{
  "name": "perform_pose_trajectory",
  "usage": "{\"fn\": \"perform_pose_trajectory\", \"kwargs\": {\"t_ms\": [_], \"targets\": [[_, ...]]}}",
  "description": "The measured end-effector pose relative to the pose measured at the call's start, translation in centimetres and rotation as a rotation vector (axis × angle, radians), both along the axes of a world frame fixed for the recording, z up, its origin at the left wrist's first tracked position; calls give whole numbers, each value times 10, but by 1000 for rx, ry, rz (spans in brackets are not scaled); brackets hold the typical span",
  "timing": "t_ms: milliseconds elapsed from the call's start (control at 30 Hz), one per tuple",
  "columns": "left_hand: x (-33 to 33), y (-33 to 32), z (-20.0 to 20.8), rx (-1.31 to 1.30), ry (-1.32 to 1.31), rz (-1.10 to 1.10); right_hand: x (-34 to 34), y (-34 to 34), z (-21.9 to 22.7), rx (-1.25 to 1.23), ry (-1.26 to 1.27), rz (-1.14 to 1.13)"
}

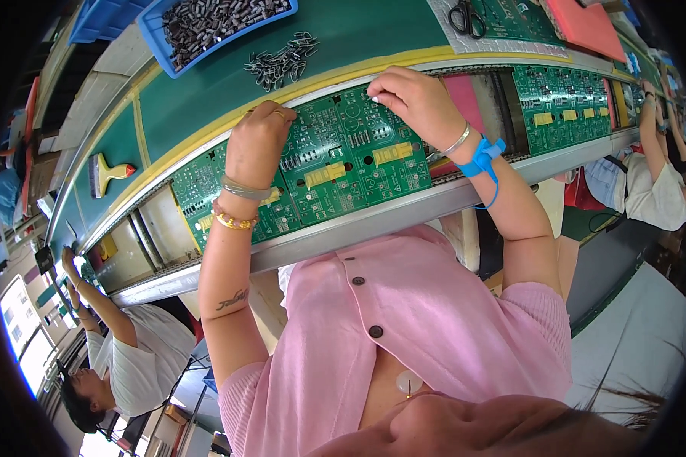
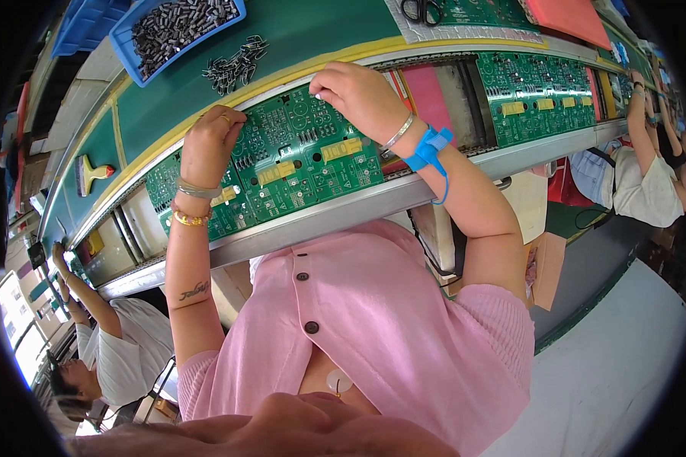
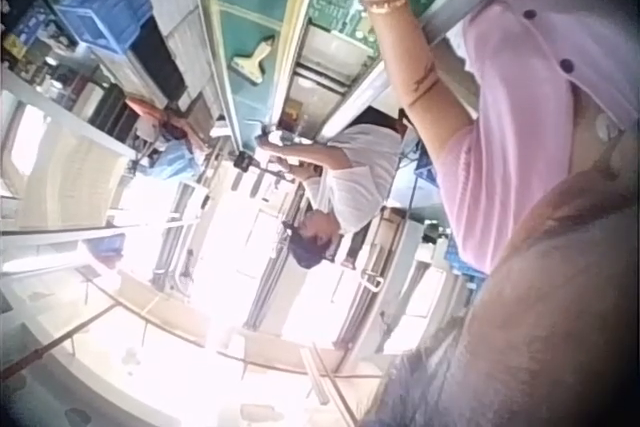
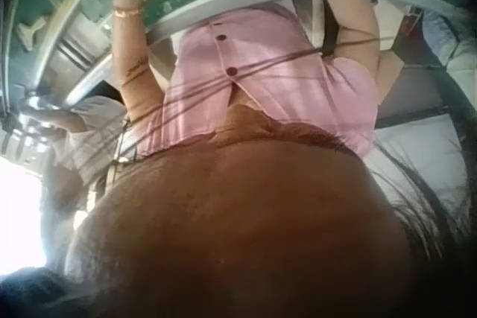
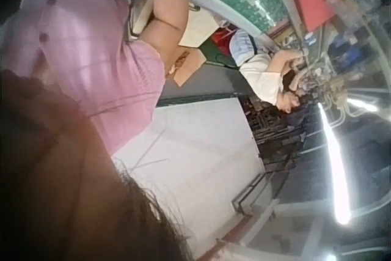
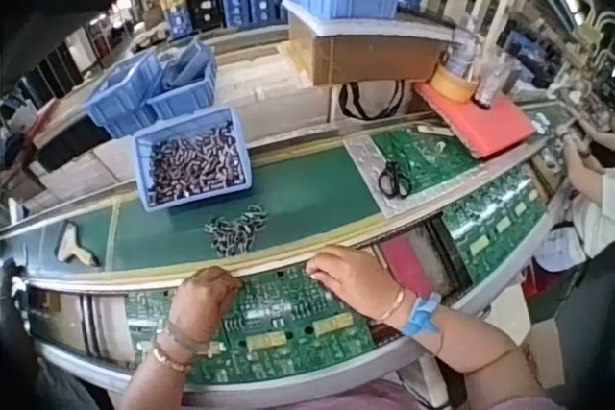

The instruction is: The person assembles circuit boards on an assembly line by picking up electronic components and metal clips by hand and inserting them into the circuit boards.

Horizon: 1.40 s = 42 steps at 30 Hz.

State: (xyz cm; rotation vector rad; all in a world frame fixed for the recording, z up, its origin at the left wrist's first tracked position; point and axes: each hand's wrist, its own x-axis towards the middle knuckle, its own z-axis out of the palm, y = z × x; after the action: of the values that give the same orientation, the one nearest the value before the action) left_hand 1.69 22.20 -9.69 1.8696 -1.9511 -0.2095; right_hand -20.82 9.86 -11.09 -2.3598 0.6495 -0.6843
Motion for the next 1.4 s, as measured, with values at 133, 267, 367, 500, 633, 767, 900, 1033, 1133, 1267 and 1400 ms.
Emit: {"fn": "perform_pose_trajectory", "kwargs": {"t_ms": [133, 267, 367, 500, 633, 767, 900, 1033, 1133, 1267, 1400], "targets": [[4, 2, -4, -21, -19, -45, 2, 4, -5, -34, 34, -2], [1, 1, -7, -44, -70, -30, 4, 2, -8, -71, 64, -2], [7, -2, -4, -4, 292, 34, 6, 1, -8, -95, 75, 1], [12, -19, 2, -133, 201, 184, 7, 1, -7, -78, 94, -1], [15, -36, -3, -160, 208, 246, 9, 1, -6, -182, 138, 30], [15, -44, -12, -175, 165, 229, 14, 5, -4, -329, 247, 102], [6, -48, -13, -207, 64, 198, 17, 1, 0, -338, 214, 119], [1, -51, -13, -174, -37, 228, 43, -15, 9, -220, 49, 47], [4, -54, -11, -113, -74, 257, 76, -31, -5, -261, 38, -18], [4, -53, -1, -110, -77, 237, 94, -36, -13, -346, 148, -136], [7, -49, -2, -236, -59, 227, 97, -34, -13, -266, 183, -65]]}}
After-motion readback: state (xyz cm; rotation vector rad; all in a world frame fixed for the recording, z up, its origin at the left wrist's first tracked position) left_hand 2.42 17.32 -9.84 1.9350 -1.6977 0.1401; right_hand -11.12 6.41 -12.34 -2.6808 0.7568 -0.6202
